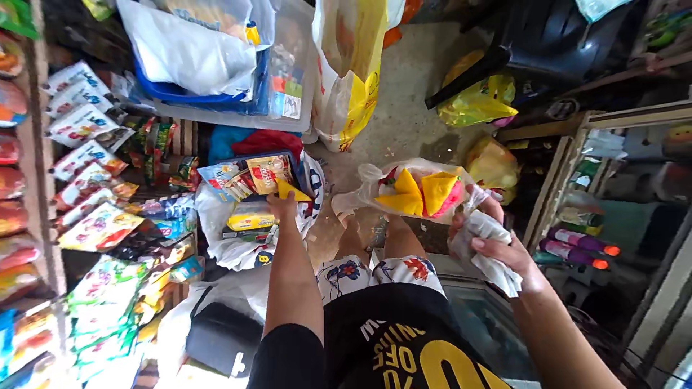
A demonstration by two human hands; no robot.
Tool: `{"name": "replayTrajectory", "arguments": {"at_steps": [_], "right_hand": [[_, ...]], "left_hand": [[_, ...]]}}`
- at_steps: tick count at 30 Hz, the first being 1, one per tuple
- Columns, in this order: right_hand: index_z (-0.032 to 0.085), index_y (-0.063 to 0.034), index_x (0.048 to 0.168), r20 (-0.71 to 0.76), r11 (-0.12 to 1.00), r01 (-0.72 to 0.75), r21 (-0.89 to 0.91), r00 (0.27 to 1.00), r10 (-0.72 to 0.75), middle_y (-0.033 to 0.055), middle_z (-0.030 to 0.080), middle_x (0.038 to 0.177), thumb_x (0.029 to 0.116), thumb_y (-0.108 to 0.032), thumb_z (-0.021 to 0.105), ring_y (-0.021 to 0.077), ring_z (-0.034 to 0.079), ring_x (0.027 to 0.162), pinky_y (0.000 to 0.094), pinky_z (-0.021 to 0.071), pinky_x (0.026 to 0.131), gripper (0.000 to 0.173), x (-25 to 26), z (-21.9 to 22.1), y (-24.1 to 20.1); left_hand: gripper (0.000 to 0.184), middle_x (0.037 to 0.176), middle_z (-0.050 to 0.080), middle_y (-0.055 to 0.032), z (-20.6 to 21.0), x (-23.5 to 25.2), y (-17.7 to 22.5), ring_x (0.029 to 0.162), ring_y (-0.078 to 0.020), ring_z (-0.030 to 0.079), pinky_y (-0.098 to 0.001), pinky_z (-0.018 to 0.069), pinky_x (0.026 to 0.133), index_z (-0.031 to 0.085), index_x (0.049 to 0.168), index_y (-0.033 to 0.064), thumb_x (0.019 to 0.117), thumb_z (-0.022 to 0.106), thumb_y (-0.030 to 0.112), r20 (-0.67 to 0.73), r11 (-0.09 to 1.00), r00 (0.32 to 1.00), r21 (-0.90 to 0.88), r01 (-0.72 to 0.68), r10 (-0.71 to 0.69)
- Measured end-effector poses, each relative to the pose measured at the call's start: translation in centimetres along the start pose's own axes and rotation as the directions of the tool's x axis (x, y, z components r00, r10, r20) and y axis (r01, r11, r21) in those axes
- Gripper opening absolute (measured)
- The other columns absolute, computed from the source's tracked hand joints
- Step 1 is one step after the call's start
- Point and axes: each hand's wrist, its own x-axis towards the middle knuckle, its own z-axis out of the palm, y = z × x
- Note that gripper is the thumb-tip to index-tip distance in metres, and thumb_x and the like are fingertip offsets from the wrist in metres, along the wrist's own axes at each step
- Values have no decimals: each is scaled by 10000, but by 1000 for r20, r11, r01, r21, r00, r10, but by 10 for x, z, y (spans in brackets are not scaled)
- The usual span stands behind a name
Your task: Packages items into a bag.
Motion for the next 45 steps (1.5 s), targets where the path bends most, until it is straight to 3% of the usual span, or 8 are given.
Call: {"name": "replayTrajectory", "arguments": {"at_steps": [5, 10, 15, 21, 25, 32, 39, 45], "right_hand": [[317, -252, 1560, -51, 999, -10, -41, 999, 8, 16, 661, 1118, 827, -225, 750, 146, 686, 941, 309, 610, 796, 852, -17, -15, -8], [278, -255, 1577, -34, 1000, 5, -26, 999, -6, 6, 651, 1142, 834, -225, 758, 136, 673, 973, 292, 597, 822, 885, -23, -21, -11], [317, -238, 1558, -48, 1000, -6, -8, 999, 6, 11, 662, 1164, 828, -234, 772, 130, 680, 972, 293, 601, 826, 860, -26, -12, -14], [333, -239, 1564, -104, 1000, -9, -25, 995, 7, 1, 681, 1154, 822, -153, 715, 94, 680, 942, 279, 594, 821, 839, -34, 6, -10], [345, -243, 1561, -116, 999, -18, 44, 993, 23, 22, 682, 1102, 821, -154, 716, 103, 671, 920, 280, 582, 809, 832, -41, -3, 2], [302, -252, 1576, -102, 990, -13, 139, 994, 27, 36, 671, 1092, 846, -158, 669, 94, 662, 888, 264, 577, 767, 822, -54, -15, 10], [332, -257, 1561, -188, 989, -22, 145, 981, 49, 36, 669, 1109, 851, -169, 675, 98, 668, 858, 268, 586, 729, 794, -63, -28, 8], [386, -289, 1538, -206, 988, 13, 155, 978, 19, 20, 656, 1062, 862, -263, 682, 111, 663, 817, 288, 595, 702, 738, -59, -40, 11]], "left_hand": [[514, 1377, 583, -286, 0, 12, 1, 1325, -443, 522, -622, 407, 1092, 604, 1366, 7, 936, 744, 251, -34, 998, 999, -58, 35, -37], [417, 1310, 605, -200, -48, -75, 38, 1197, -247, 601, -438, 494, 1037, 512, 1384, -35, 1040, 566, 193, -180, 783, 909, -463, -415, 376], [371, 1147, 673, -150, -6, -238, 104, 1011, -187, 692, -380, 607, 867, 545, 1287, -43, 962, 664, 90, 196, 457, 444, -643, -615, 874], [187, 1112, 664, -224, 75, -302, 119, 1067, -383, 654, -508, 568, 899, 696, 1063, -39, 881, 706, -2, 433, 147, -28, -365, -919, 901], [354, 1315, 593, -221, 59, -281, 105, 1212, -442, 547, -609, 461, 970, 684, 1280, 132, 939, 727, 219, 287, 100, 53, -152, -983, 956], [684, 1273, 618, -321, 36, -192, 84, 1120, -443, 658, -616, 524, 965, 362, 1524, -5, 995, 686, 284, 744, 709, 513, 75, -701, 428], [395, 997, 686, -291, 31, -207, 99, 971, -469, 672, -680, 493, 879, 659, 1162, -49, 1087, 505, 307, 748, 550, 507, 230, -803, 428], [255, 933, 684, -208, -9, -200, 133, 851, -346, 669, -562, 551, 836, 689, 1095, -31, 959, 734, 180, 872, 424, 252, 57, -904, 420]]}}
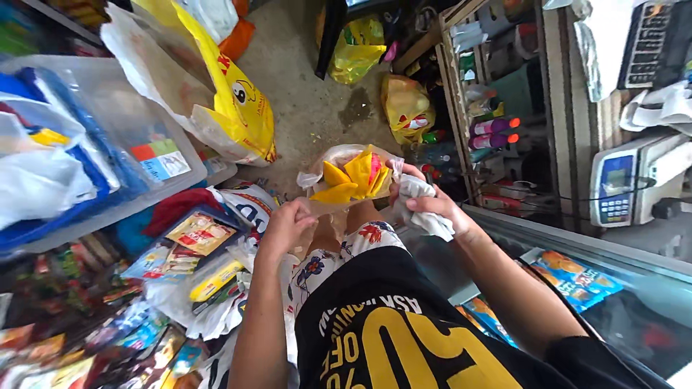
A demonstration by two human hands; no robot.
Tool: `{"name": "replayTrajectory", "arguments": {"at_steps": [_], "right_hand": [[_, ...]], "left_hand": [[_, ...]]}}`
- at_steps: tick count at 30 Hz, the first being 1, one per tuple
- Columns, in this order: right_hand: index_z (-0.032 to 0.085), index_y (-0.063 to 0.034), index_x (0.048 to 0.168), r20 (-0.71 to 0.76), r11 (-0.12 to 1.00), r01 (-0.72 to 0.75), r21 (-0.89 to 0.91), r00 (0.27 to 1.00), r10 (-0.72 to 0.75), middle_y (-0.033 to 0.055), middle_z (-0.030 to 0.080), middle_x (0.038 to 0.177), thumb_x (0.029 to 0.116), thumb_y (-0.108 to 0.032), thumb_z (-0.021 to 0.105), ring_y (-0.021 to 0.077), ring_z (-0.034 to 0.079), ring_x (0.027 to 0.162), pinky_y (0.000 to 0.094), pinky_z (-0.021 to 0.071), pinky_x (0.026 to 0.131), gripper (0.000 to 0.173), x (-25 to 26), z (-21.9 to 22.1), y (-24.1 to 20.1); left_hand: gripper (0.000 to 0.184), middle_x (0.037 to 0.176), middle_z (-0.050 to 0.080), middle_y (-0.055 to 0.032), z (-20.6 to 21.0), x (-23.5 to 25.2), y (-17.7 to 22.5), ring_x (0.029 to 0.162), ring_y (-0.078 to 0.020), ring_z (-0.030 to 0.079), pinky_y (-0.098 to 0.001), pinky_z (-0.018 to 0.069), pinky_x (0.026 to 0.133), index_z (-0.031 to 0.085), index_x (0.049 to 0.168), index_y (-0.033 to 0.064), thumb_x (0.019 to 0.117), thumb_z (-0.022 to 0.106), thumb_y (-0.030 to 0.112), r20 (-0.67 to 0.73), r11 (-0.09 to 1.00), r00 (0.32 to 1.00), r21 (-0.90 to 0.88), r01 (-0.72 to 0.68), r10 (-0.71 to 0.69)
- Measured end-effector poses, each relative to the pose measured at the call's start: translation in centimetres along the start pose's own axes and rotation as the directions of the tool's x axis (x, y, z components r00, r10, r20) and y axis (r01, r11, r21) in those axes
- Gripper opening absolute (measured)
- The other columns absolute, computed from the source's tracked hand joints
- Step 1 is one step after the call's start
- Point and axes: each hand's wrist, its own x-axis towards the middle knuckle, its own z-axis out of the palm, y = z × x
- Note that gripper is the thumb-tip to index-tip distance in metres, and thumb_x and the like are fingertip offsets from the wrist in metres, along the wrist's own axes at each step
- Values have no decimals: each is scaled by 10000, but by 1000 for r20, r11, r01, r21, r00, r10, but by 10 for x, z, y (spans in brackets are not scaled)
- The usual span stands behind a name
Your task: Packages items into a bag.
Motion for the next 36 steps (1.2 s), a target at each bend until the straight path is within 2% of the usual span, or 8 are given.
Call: {"name": "replayTrajectory", "arguments": {"at_steps": [4, 8, 12, 15, 20, 23, 27, 36], "right_hand": [[393, -271, 1531, 31, 1000, 2, -12, 1000, -1, 19, 651, 1071, 841, -239, 697, 104, 666, 847, 283, 598, 729, 755, 2, 8, -3], [406, -238, 1535, 77, 996, 23, -87, 997, -16, 33, 650, 1062, 837, -207, 702, 106, 662, 864, 271, 591, 750, 760, 5, 17, -8], [458, -200, 1501, 103, 984, 40, -176, 994, -22, 24, 658, 1052, 840, -209, 719, 82, 659, 864, 240, 582, 752, 710, 5, 22, -15], [486, -175, 1471, 95, 978, 55, -201, 995, -36, 18, 657, 1037, 842, -196, 707, 77, 653, 858, 227, 576, 747, 666, 4, 22, -21], [580, -143, 1343, 17, 975, 96, -200, 995, -95, 0, 664, 1031, 850, -185, 691, 72, 655, 862, 219, 572, 744, 507, 3, 17, -25], [605, -129, 1288, -1, 977, 109, -185, 994, -111, -2, 673, 1027, 861, -172, 681, 66, 659, 843, 216, 575, 727, 436, 3, 16, -26], [612, -120, 1266, 45, 973, 118, -198, 993, -111, -1, 676, 1002, 859, -174, 702, 65, 659, 827, 216, 574, 722, 420, 3, 17, -25], [620, -114, 1264, 115, 960, 128, -248, 988, -102, -8, 667, 1004, 860, -205, 712, 64, 649, 860, 216, 563, 740, 424, 1, 14, -23]], "left_hand": [[185, 1097, 641, -190, -10, 0, -11, 1032, -351, 637, -554, 536, 916, 735, 932, 21, 940, 754, 205, -216, 967, 947, 152, -207, 237], [281, 1511, 468, -179, -2, 20, -20, 1478, -429, 259, -606, 221, 1199, 742, 731, 151, 838, 804, 403, -468, 851, 733, 84, -519, 494], [242, 1616, 403, -126, -5, 41, -5, 1568, -374, 150, -585, 114, 1264, 727, 710, 197, 812, 835, 388, -471, 729, 650, -20, -684, 596], [243, 1545, 511, -58, -12, 43, 11, 1560, -356, 191, -552, 165, 1267, 709, 730, 186, 832, 824, 374, -431, 663, 633, -102, -742, 643], [250, 1155, 725, -18, -16, 28, 31, 1345, -266, 539, -473, 370, 1192, 637, 829, 140, 976, 692, 334, -405, 495, 616, -369, -786, 675], [266, 1389, 588, -31, -16, 23, 37, 1305, -189, 549, -382, 497, 1064, 655, 880, 147, 973, 685, 395, -394, 493, 648, -429, -757, 652], [273, 1613, 338, -110, -20, 28, 46, 1454, -197, 405, -379, 438, 1148, 673, 927, 111, 1030, 608, 356, -379, 604, 637, -219, -766, 671], [184, 1232, 709, -79, 2, 45, 59, 1159, -145, 664, -340, 537, 1028, 722, 928, 7, 1006, 617, 137, -107, 612, 643, -223, -759, 758]]}}
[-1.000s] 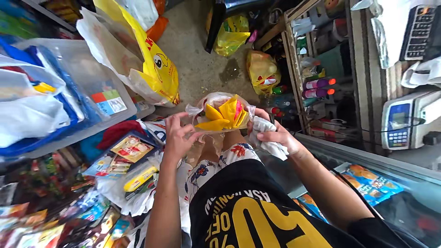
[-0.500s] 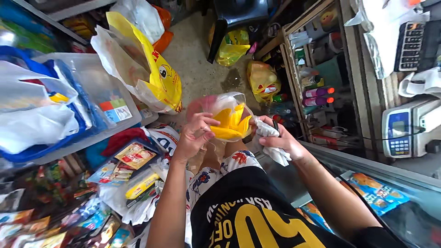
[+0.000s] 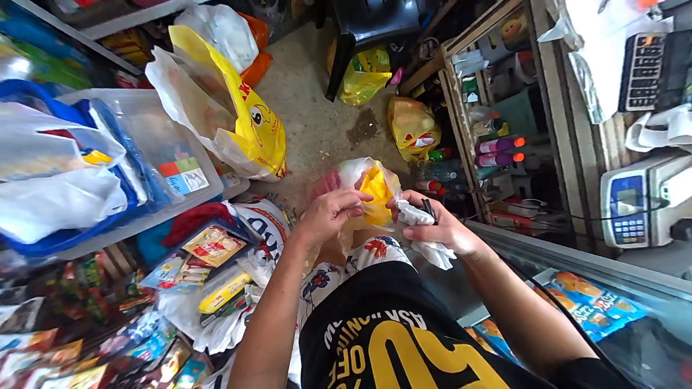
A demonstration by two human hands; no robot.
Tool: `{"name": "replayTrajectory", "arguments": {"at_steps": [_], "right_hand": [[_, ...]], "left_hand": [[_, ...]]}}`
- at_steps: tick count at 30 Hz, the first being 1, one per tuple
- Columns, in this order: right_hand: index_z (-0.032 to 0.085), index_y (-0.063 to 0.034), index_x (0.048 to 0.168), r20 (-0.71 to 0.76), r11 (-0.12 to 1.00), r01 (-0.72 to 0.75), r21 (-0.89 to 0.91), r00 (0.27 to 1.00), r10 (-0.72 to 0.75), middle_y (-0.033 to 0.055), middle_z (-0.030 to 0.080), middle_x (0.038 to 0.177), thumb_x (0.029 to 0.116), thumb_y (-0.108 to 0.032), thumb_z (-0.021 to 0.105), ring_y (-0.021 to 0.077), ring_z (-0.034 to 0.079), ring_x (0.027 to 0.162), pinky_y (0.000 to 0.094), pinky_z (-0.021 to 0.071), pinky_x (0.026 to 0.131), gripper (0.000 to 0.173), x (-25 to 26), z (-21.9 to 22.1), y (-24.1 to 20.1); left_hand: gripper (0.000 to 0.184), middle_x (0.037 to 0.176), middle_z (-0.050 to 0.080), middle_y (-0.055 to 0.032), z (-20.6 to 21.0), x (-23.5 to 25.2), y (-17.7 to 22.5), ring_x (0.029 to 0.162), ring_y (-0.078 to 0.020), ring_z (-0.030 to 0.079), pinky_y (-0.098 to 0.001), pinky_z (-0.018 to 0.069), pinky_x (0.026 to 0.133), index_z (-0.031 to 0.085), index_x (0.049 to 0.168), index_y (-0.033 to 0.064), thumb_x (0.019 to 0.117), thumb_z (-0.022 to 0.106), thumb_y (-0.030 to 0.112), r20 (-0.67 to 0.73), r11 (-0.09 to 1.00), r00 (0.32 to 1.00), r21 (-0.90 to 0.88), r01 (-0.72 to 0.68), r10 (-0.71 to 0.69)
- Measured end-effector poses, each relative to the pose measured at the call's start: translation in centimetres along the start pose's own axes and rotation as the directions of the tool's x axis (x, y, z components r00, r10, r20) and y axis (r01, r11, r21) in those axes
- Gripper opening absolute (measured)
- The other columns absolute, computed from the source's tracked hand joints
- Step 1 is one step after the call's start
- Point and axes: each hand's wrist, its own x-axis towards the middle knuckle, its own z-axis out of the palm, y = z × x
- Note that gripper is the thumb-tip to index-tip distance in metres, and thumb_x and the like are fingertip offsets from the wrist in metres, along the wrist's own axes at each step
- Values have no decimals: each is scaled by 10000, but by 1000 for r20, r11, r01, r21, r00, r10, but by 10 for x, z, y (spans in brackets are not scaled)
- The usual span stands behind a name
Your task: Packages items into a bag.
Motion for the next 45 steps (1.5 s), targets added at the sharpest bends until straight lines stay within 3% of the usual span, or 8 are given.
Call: {"name": "replayTrajectory", "arguments": {"at_steps": [7, 15, 24, 30, 34, 37, 42, 45], "right_hand": [[602, -131, 1294, -84, 999, 0, 37, 996, 3, 0, 672, 1025, 852, -208, 705, 76, 659, 864, 227, 574, 747, 460, -8, -11, 0], [606, -129, 1235, -304, 997, 3, 83, 952, 23, 10, 698, 1007, 835, -153, 673, 75, 677, 812, 225, 586, 690, 406, -5, -12, 4], [628, -153, 1217, -386, 1000, 22, -6, 922, -23, -16, 681, 1044, 811, -175, 706, 67, 674, 817, 240, 590, 675, 414, 6, -4, 9], [744, -188, 1054, -86, 793, 346, -502, 892, -443, 54, 434, 1514, 788, -283, 808, 168, 454, 1370, 337, 490, 1064, 289, 17, 14, 17], [746, -199, 1059, 14, 562, 493, -664, 759, -650, 80, 444, 1454, 827, -266, 789, 150, 433, 1367, 319, 439, 1106, 245, 23, 26, 21], [744, -101, 1099, 81, 705, 506, -498, 836, -543, 81, 612, 1375, 867, -171, 734, 162, 610, 1222, 342, 558, 998, 242, 25, 29, 16], [691, -82, 1136, -65, 886, 285, -366, 942, -330, -4, 717, 1059, 915, -107, 614, 72, 679, 951, 268, 589, 838, 235, 28, 33, 19], [714, -69, 1092, -104, 883, 267, -385, 939, -329, -4, 715, 1008, 927, -67, 570, 66, 675, 907, 260, 588, 806, 219, 32, 35, 23]], "left_hand": [[186, 1013, 664, -102, 16, -11, -5, 919, -154, 663, -302, 574, 855, 720, 1007, 2, 1030, 603, 144, -354, 958, 935, 255, 130, -33], [387, 1056, 685, -126, -8, -34, 10, 957, -207, 696, -389, 595, 871, 562, 1236, -1, 883, 700, -77, -293, 934, 928, 200, 295, -230], [66, 1035, 638, -119, -38, -36, 45, 989, -271, 619, -422, 542, 861, 762, 878, 74, 868, 699, 58, -96, 832, 982, 520, 191, -165], [230, 1104, 731, -65, -10, -40, 22, 1228, -215, 595, -404, 452, 1079, 626, 685, 78, 900, 646, 158, -253, 984, 965, -173, 27, -71], [277, 841, 728, -53, 16, -38, 28, 851, -174, 713, -367, 587, 835, 712, 892, 101, 1040, 527, 245, -287, 756, 901, -652, 64, -324], [368, 708, 549, 44, 20, -36, 31, 710, -90, 584, -284, 535, 740, 577, 832, 189, 1084, 448, 423, -310, 750, 873, -655, 92, -378], [254, 1150, 677, -15, 21, -47, 37, 1035, -93, 647, -323, 556, 932, 611, 1270, 73, 1054, 516, 167, -211, 769, 867, -586, 257, -451], [282, 1200, 688, -70, 23, -49, 35, 1057, -143, 659, -343, 564, 935, 685, 1233, 31, 1044, 477, 41, -244, 825, 872, -501, 262, -425]]}}
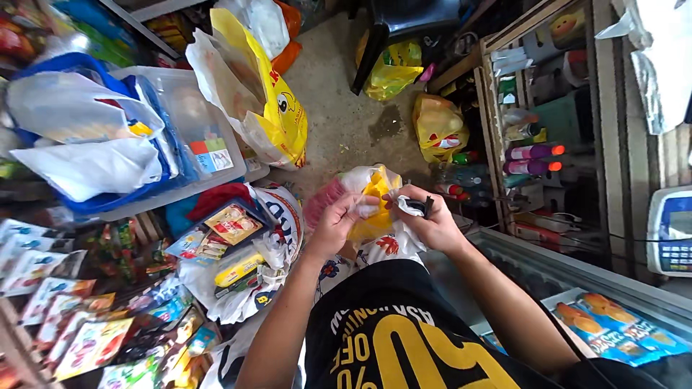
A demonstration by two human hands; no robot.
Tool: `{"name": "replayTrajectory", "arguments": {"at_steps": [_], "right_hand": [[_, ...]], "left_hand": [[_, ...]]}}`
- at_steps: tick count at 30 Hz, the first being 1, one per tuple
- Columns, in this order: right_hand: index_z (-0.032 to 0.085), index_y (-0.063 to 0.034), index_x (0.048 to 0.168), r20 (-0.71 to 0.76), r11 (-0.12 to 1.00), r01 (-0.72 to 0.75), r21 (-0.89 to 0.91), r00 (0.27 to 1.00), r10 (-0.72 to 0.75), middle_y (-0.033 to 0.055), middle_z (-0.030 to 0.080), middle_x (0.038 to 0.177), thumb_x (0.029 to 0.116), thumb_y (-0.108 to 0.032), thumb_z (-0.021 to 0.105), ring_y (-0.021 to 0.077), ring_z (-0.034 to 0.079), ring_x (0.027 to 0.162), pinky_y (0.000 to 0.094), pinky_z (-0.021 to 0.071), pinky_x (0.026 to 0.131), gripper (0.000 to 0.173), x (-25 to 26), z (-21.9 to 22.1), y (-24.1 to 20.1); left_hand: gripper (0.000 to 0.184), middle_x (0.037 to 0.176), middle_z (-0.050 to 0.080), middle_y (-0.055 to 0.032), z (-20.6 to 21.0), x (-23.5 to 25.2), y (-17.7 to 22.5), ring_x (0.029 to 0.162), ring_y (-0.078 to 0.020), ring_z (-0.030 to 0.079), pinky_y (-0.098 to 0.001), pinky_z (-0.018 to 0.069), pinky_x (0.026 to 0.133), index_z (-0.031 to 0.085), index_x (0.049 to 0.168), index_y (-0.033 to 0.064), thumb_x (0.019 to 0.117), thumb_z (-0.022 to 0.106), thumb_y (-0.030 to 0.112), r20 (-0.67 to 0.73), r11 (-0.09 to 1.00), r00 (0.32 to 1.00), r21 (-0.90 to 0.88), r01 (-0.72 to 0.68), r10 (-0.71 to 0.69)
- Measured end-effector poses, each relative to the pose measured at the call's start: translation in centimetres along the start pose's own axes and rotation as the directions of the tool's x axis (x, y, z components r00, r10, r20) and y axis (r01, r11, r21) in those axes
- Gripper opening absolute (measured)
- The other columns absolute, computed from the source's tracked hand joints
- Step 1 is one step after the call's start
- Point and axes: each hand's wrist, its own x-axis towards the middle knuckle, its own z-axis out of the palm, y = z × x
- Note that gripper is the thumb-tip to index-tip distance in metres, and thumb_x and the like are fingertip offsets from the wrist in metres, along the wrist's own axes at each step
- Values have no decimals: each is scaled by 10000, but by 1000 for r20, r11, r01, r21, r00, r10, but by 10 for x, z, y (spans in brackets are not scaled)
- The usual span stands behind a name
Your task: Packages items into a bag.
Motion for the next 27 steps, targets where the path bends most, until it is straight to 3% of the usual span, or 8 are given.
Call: {"name": "replayTrajectory", "arguments": {"at_steps": [4, 10, 13, 16, 19, 23, 25, 27], "right_hand": [[716, -37, 1066, 103, 993, 113, -21, 989, -111, 24, 709, 986, 913, -65, 576, 73, 671, 909, 265, 583, 812, 209, 3, 5, 4], [601, -72, 1104, 207, 995, 68, -72, 977, -52, -2, 691, 886, 887, -71, 597, 54, 667, 798, 257, 578, 714, 217, 12, 1, -2], [635, -82, 1150, 210, 989, 73, -125, 977, -45, -9, 706, 939, 870, -62, 606, 49, 674, 829, 259, 589, 738, 283, 19, -3, -4], [681, -111, 1199, 282, 943, 153, -294, 957, -67, 25, 696, 1072, 834, -81, 634, 130, 668, 970, 379, 584, 826, 370, 20, -4, -3], [693, -148, 1233, 270, 905, 189, -381, 959, -87, 38, 690, 1087, 812, -95, 633, 189, 663, 995, 446, 570, 820, 428, 17, -1, 1], [620, -75, 1183, 103, 971, 70, -228, 994, -47, 6, 705, 978, 864, -73, 618, 73, 680, 872, 299, 596, 767, 319, 15, -1, 0], [541, -67, 1183, 70, 986, 29, -161, 997, -18, -9, 690, 932, 871, -59, 616, 48, 674, 812, 256, 592, 718, 322, 15, -5, -2], [522, -73, 1186, 103, 992, 46, -121, 994, -34, -16, 691, 935, 869, -47, 614, 42, 673, 809, 240, 588, 717, 331, 17, -10, -4]], "left_hand": [[197, 1050, 728, -64, 8, 2, 0, 918, -135, 696, -308, 600, 824, 726, 1120, 32, 957, 638, -32, -217, 997, 974, -12, -76, 71], [265, 990, 715, -31, 24, 8, 4, 896, -112, 691, -313, 589, 841, 623, 1122, 92, 913, 686, -59, -382, 957, 920, -289, -25, -92], [234, 892, 664, -9, 33, 11, 2, 809, -101, 661, -299, 588, 763, 585, 1007, 97, 891, 691, -77, -457, 971, 887, -236, -44, -71], [218, 772, 579, 4, 43, 16, -1, 700, -86, 587, -264, 541, 667, 537, 852, 91, 904, 701, -44, -548, 989, 834, -143, -30, -54], [64, 859, 666, -23, 51, 17, -2, 788, -102, 654, -287, 577, 746, 630, 954, 43, 959, 641, -20, -583, 983, 806, -185, -14, -98], [229, 1174, 703, -93, 52, 11, -3, 1026, -192, 697, -369, 586, 918, 674, 1220, 33, 1021, 560, 41, -459, 980, 887, -193, -48, -47], [233, 1195, 690, -92, 48, 8, -4, 1039, -209, 692, -381, 589, 930, 705, 1201, 46, 1008, 576, 28, -433, 970, 901, -224, -95, -12], [158, 1044, 724, -80, 48, 8, -6, 955, -198, 707, -385, 596, 893, 726, 1056, 61, 969, 621, -19, -477, 930, 879, -326, -171, -6]]}}
